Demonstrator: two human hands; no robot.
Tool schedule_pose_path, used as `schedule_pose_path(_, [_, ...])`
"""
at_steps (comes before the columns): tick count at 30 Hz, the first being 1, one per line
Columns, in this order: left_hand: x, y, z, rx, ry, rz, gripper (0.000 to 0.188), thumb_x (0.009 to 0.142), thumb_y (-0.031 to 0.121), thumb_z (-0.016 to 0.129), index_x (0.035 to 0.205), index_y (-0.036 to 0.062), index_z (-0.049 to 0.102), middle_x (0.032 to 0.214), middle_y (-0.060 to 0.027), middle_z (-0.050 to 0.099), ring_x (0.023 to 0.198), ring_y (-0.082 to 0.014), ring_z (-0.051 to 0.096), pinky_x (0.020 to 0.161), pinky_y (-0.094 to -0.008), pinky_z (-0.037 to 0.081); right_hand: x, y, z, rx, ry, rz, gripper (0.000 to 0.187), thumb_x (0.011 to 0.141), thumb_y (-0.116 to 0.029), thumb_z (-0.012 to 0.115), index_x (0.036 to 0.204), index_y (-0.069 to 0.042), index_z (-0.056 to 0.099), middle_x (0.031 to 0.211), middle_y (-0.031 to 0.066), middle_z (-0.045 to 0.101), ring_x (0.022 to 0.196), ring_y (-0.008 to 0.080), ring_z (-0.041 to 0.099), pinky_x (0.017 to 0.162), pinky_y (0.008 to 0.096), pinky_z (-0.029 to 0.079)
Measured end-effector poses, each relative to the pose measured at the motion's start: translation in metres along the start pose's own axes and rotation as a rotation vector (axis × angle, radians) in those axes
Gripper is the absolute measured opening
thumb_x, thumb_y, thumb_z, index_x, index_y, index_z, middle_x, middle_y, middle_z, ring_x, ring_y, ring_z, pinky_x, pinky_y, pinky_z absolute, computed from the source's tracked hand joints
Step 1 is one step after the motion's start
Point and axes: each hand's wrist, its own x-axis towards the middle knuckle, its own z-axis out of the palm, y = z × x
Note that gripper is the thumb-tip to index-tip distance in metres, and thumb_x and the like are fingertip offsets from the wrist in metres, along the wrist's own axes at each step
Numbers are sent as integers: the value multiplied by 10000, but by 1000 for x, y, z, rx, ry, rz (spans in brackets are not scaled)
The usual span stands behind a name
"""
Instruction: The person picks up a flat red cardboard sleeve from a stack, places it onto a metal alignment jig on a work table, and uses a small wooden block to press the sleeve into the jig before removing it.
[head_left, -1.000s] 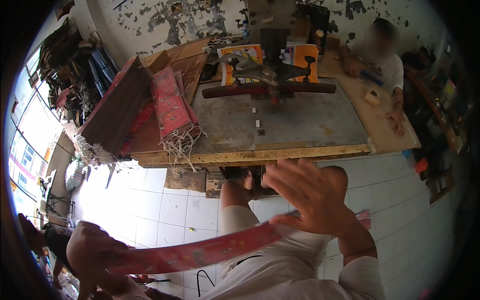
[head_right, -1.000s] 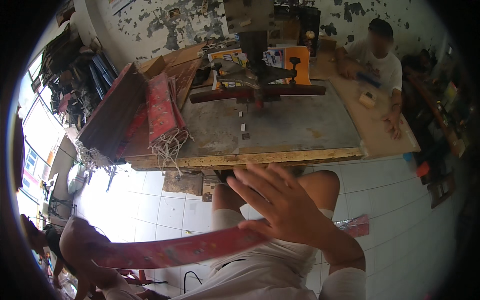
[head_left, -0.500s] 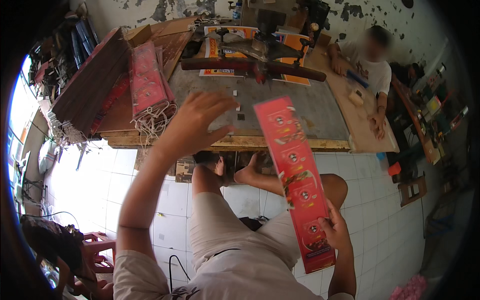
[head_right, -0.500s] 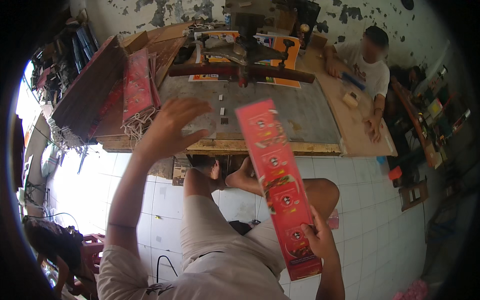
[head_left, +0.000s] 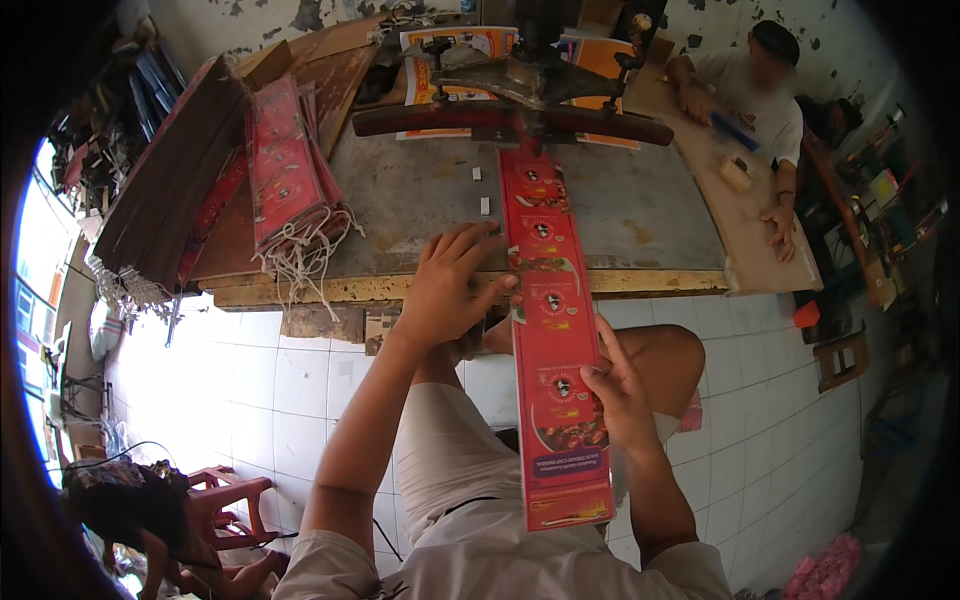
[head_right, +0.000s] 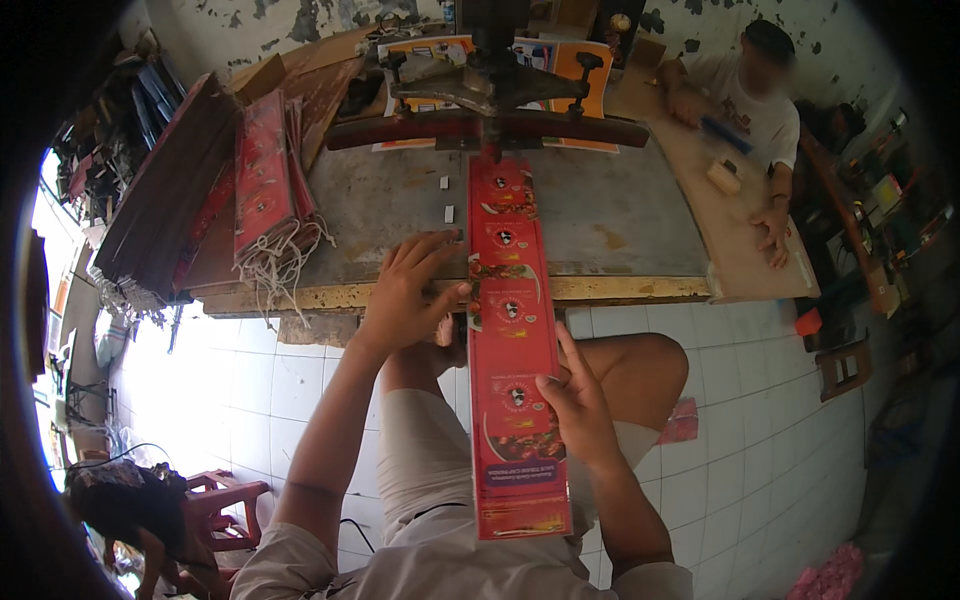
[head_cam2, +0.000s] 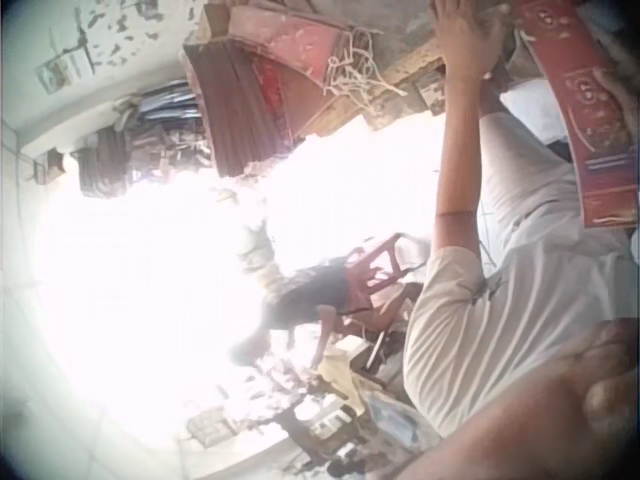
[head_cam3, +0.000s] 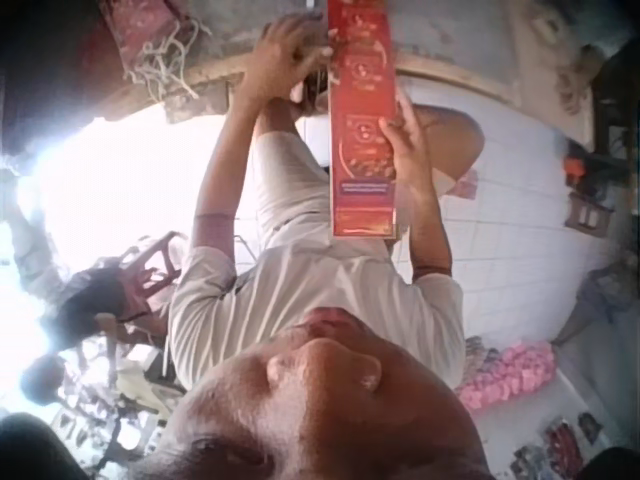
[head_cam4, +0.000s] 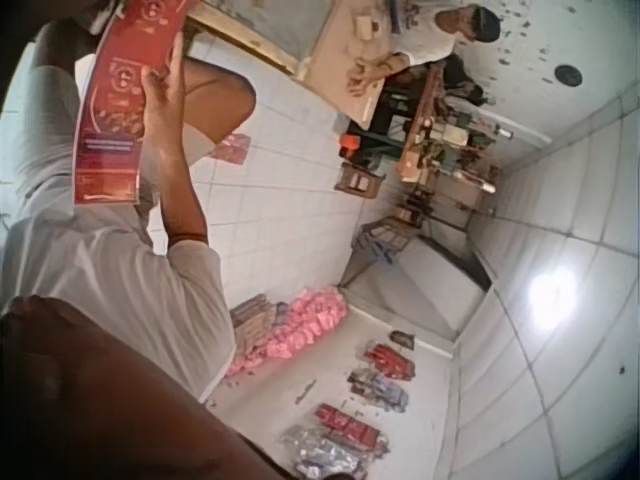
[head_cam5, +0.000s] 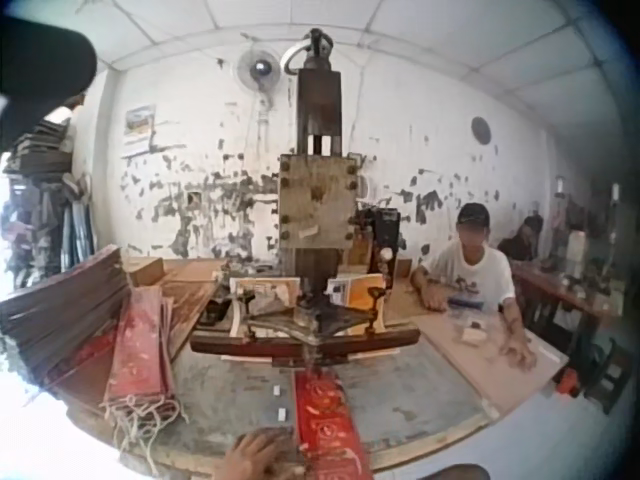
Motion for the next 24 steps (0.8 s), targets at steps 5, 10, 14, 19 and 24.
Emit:
schedule_pose_path(5, [-3,0,6,89,-63,-17,638,986,479,785,1476,79,699,1608,-69,656,1492,-336,576,1238,-542,401,5,1,10,26,-4,29,800,1173,-108,600,1807,-20,120,1520,165,678,1320,117,663,1107,309,537])
schedule_pose_path(10, [-2,4,2,91,-70,-24,632,948,455,814,1436,63,729,1599,-53,670,1476,-329,592,1238,-555,403,3,-5,12,-6,-21,56,805,1177,-97,585,1809,-24,92,1470,164,716,1290,97,674,1094,304,540])
schedule_pose_path(14, [-1,6,1,102,-69,-23,622,925,426,831,1413,51,745,1595,-54,674,1463,-332,603,1237,-566,410,3,3,11,40,-25,50,806,1178,-83,578,1809,-26,81,1479,167,713,1283,93,680,1077,293,548])
schedule_pose_path(19, [-1,6,2,110,-52,-21,627,913,417,836,1413,50,743,1584,-52,684,1475,-320,604,1247,-575,411,3,-1,13,45,-22,35,808,1172,-60,578,1810,-32,82,1468,171,720,1299,98,682,1072,295,561])
schedule_pose_path(24, [-2,5,3,116,-52,-27,633,910,418,837,1416,50,742,1581,-46,688,1488,-312,601,1253,-582,413,4,4,8,53,-36,34,821,1169,-58,584,1810,-39,71,1438,177,736,1290,106,694,1069,303,571])
